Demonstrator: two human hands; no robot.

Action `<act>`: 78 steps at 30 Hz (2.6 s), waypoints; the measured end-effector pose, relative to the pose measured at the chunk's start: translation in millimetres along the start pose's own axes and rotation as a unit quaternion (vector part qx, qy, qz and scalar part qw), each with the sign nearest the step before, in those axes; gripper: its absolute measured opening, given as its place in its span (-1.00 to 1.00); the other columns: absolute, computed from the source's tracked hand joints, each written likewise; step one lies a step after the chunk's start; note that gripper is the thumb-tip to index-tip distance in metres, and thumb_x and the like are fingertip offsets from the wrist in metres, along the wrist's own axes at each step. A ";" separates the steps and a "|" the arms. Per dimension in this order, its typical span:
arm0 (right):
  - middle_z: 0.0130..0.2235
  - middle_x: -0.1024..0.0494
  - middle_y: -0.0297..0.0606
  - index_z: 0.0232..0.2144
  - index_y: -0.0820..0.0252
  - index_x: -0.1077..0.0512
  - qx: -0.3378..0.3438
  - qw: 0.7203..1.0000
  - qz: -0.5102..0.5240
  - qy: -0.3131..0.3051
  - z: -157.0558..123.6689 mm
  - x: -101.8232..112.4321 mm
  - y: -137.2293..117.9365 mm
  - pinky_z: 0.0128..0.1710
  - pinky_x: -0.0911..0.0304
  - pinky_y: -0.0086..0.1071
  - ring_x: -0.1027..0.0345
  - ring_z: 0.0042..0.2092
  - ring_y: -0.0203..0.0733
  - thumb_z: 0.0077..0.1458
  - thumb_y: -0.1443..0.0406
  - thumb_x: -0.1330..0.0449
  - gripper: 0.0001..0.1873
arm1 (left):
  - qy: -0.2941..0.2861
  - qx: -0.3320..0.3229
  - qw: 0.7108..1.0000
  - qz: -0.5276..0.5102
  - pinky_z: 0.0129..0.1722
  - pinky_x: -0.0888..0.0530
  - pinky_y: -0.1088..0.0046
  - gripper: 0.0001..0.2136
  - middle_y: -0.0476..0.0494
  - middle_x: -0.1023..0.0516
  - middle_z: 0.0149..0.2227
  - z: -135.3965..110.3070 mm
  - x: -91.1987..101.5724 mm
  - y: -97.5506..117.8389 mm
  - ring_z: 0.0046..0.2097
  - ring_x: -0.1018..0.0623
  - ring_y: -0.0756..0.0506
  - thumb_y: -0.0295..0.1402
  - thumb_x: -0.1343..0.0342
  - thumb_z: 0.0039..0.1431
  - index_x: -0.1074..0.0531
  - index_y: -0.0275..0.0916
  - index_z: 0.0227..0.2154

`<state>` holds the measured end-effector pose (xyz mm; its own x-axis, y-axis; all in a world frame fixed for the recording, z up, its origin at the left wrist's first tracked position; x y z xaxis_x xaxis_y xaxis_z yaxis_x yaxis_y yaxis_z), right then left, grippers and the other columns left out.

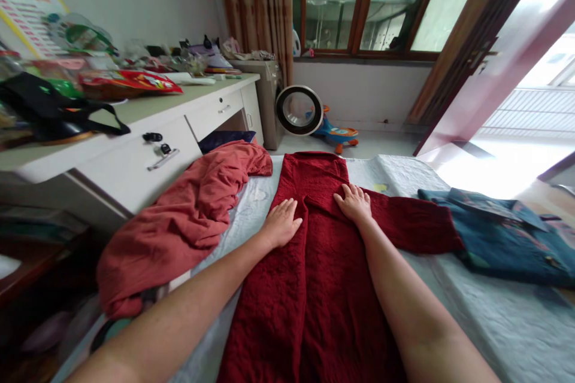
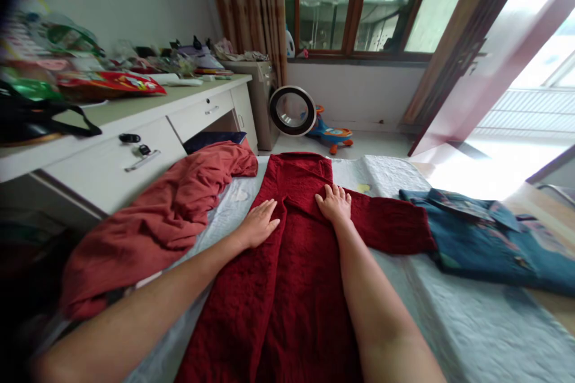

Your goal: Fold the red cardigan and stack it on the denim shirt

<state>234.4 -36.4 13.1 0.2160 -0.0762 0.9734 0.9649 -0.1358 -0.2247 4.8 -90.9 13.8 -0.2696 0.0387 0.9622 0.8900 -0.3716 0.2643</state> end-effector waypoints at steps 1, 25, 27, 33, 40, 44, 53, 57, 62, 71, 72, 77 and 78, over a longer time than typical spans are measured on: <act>0.34 -0.09 -0.19 0.27 0.06 -0.12 0.000 1.000 0.001 -0.003 0.8 1.0 0.4 0.28 0.23 0.04 0.13 0.34 0.03 0.25 -0.07 0.14 -0.35 | 0.005 0.005 1.000 0.013 0.30 -0.13 0.17 -0.46 -0.34 -0.16 0.32 -8.2 0.3 1.7 0.34 -0.15 -0.23 -0.19 0.10 0.29 -0.14 -0.36 0.26; 0.37 -0.04 -0.21 0.30 0.08 -0.11 0.232 0.970 -0.006 -0.079 -176.3 13.2 -98.5 0.29 0.37 0.19 0.16 0.37 0.04 0.26 0.16 0.01 -0.42 | 0.132 0.014 0.984 -0.121 0.10 -0.42 0.36 -0.69 -0.16 -0.56 -0.02 -21.9 24.2 -4.3 0.02 -0.52 -0.08 -0.53 0.11 0.23 -0.44 -0.23 -0.06; 0.37 -0.04 -0.20 0.29 0.10 -0.13 0.245 0.968 0.005 -0.053 -189.8 23.7 -106.3 0.31 0.32 0.12 0.17 0.37 0.02 0.25 0.18 -0.01 -0.42 | 0.140 0.009 0.982 -0.124 0.10 -0.42 0.33 -0.72 -0.15 -0.57 -0.05 -23.7 26.6 -1.2 0.01 -0.52 -0.10 -0.51 0.08 0.22 -0.45 -0.21 -0.09; 0.34 -0.13 -0.23 0.27 0.03 -0.17 0.309 0.946 0.045 -0.082 -232.6 18.6 -128.1 0.32 0.20 0.00 0.06 0.34 -0.08 0.26 0.12 -0.01 -0.45 | 0.174 0.007 0.976 -0.130 0.15 -0.36 0.32 -0.67 -0.14 -0.52 0.00 -39.5 42.2 -2.4 0.07 -0.47 -0.08 -0.51 0.18 0.26 -0.44 -0.18 -0.07; 0.33 -0.15 -0.23 0.25 0.06 -0.20 0.298 0.949 0.069 -0.079 -230.5 11.8 -121.8 0.33 0.25 -0.06 0.05 0.34 -0.12 0.25 0.13 -0.03 -0.46 | 0.091 0.009 0.991 -0.097 0.24 -0.25 0.24 -0.67 -0.19 -0.40 0.18 -95.3 28.9 -9.5 0.24 -0.32 -0.19 -0.38 -0.05 0.18 -0.43 -0.22 0.02; 0.32 -0.16 -0.19 0.24 0.13 -0.22 0.302 0.947 0.082 -0.069 -229.0 11.6 -121.8 0.33 0.24 -0.06 0.04 0.33 -0.12 0.25 0.14 -0.03 -0.46 | -0.008 0.019 0.999 -0.032 0.27 -0.14 0.04 -0.50 -0.20 -0.11 0.35 -132.4 11.2 -2.8 0.37 -0.05 -0.29 -0.22 -0.02 0.24 -0.22 -0.16 0.23; -0.06 -0.52 -0.10 -0.04 0.13 -0.42 0.233 0.972 0.032 -0.025 -257.7 46.9 -125.1 0.03 -0.18 -0.24 -0.38 -0.02 -0.06 0.23 0.18 -0.05 -0.69 | 0.067 0.006 0.998 0.016 0.25 -0.18 0.06 -0.53 -0.18 -0.16 0.33 -152.3 22.5 13.1 0.35 -0.10 -0.28 -0.17 0.01 0.27 -0.26 -0.13 0.21; -0.17 -0.57 -0.14 -0.01 0.13 -0.37 0.196 0.976 0.038 -0.081 -276.0 40.9 -123.3 -0.19 -0.24 -0.32 -0.47 -0.17 -0.09 0.25 0.09 -0.03 -0.64 | 0.086 0.001 0.996 -0.014 0.26 -0.18 0.08 -0.57 -0.18 -0.20 0.31 -152.8 25.5 9.6 0.34 -0.13 -0.26 -0.20 0.01 0.28 -0.31 -0.16 0.18; -0.04 -0.53 -0.10 0.10 0.20 -0.28 0.221 0.965 0.120 -0.080 -284.2 30.8 -127.6 -0.10 -0.23 -0.34 -0.43 -0.04 -0.10 0.14 0.23 -0.15 -0.53 | 0.123 0.008 0.987 -0.099 0.28 -0.19 0.14 -0.65 -0.19 -0.30 0.26 -155.4 30.0 1.7 0.31 -0.20 -0.21 -0.27 0.01 0.28 -0.41 -0.20 0.07; -0.40 -0.47 -0.36 -0.05 0.16 -0.32 0.166 0.963 0.213 -0.023 -283.7 42.2 -113.2 -0.32 -0.17 -0.42 -0.39 -0.33 -0.21 0.11 0.34 -0.11 -0.68 | 0.054 0.008 0.985 -0.161 0.30 -0.15 0.14 -0.64 -0.17 -0.25 0.29 -162.8 26.6 -1.6 0.35 -0.13 -0.19 -0.23 0.07 0.32 -0.39 -0.19 0.09; -0.37 -0.48 -0.34 -0.04 0.16 -0.32 0.166 0.966 0.197 -0.027 -285.7 41.4 -112.3 -0.31 -0.18 -0.42 -0.39 -0.31 -0.20 0.11 0.34 -0.11 -0.68 | 0.034 0.006 0.989 -0.142 0.30 -0.14 0.12 -0.61 -0.18 -0.22 0.31 -165.8 23.9 1.5 0.36 -0.10 -0.21 -0.20 0.06 0.31 -0.35 -0.19 0.13; -0.18 -0.47 -0.16 -0.07 0.14 -0.39 0.183 0.980 0.057 -0.049 -296.9 36.2 -113.7 -0.21 -0.20 -0.33 -0.38 -0.18 -0.09 0.09 0.33 -0.16 -0.69 | 0.038 -0.007 0.999 -0.004 0.29 -0.11 0.00 -0.45 -0.18 -0.10 0.35 -181.1 19.6 18.6 0.37 -0.02 -0.31 -0.10 -0.05 0.22 -0.21 -0.14 0.24; -0.17 -0.45 -0.15 -0.08 0.14 -0.40 0.189 0.980 0.043 -0.039 -298.3 39.0 -115.7 -0.19 -0.20 -0.32 -0.36 -0.15 -0.08 0.09 0.33 -0.17 -0.69 | 0.045 -0.006 0.999 0.017 0.28 -0.11 -0.03 -0.45 -0.18 -0.10 0.36 -182.9 19.1 20.8 0.37 -0.02 -0.31 -0.10 -0.05 0.22 -0.20 -0.12 0.24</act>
<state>86.6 -318.4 63.8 0.2949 0.0062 0.9555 0.9258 0.2455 -0.2874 -49.1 -267.6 25.6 -0.2722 -0.0574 0.9605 0.8950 -0.3818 0.2308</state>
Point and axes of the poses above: each hand's wrist, its own z-axis towards the middle knuckle, its own x-axis out of the back of the hand, y = z × x, the point moved 9 cm from there along z, towards the middle knuckle
